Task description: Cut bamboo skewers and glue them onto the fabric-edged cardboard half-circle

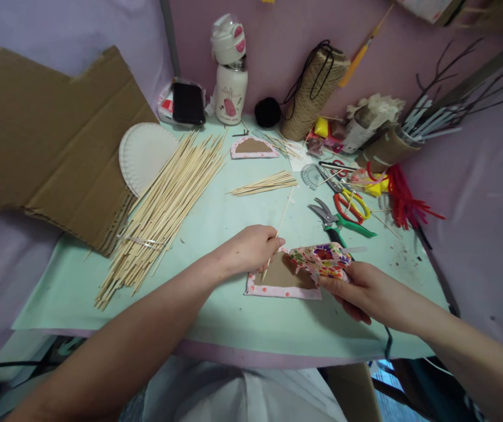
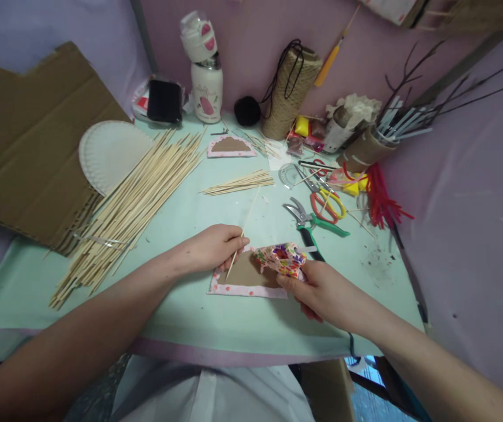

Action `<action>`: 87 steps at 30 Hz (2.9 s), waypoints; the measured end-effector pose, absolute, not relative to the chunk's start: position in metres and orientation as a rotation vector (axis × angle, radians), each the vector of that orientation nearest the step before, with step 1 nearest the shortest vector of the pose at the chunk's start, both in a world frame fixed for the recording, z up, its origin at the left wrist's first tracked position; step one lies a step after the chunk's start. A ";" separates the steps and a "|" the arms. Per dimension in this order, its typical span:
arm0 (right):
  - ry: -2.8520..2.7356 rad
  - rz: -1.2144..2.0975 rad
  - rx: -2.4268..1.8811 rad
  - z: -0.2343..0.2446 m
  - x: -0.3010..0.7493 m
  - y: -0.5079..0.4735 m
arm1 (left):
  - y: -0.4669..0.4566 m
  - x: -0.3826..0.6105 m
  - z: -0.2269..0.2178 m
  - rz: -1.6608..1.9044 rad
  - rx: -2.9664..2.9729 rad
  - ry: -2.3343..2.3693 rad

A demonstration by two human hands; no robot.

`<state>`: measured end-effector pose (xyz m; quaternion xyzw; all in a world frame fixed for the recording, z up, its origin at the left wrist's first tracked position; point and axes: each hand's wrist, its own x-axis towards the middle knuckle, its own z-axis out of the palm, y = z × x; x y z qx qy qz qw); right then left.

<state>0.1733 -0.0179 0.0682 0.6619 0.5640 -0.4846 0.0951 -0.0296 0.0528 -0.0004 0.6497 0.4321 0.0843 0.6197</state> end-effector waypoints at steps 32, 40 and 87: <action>1.712 -1.398 1.969 0.065 0.175 -0.008 | 0.050 -0.033 0.001 0.214 1.521 1.048; 1.705 -1.330 1.953 0.065 0.173 -0.003 | 0.050 -0.032 0.002 0.227 1.619 1.061; 1.426 -1.538 2.779 0.030 0.282 -0.088 | 0.083 0.011 -0.003 0.457 1.430 1.276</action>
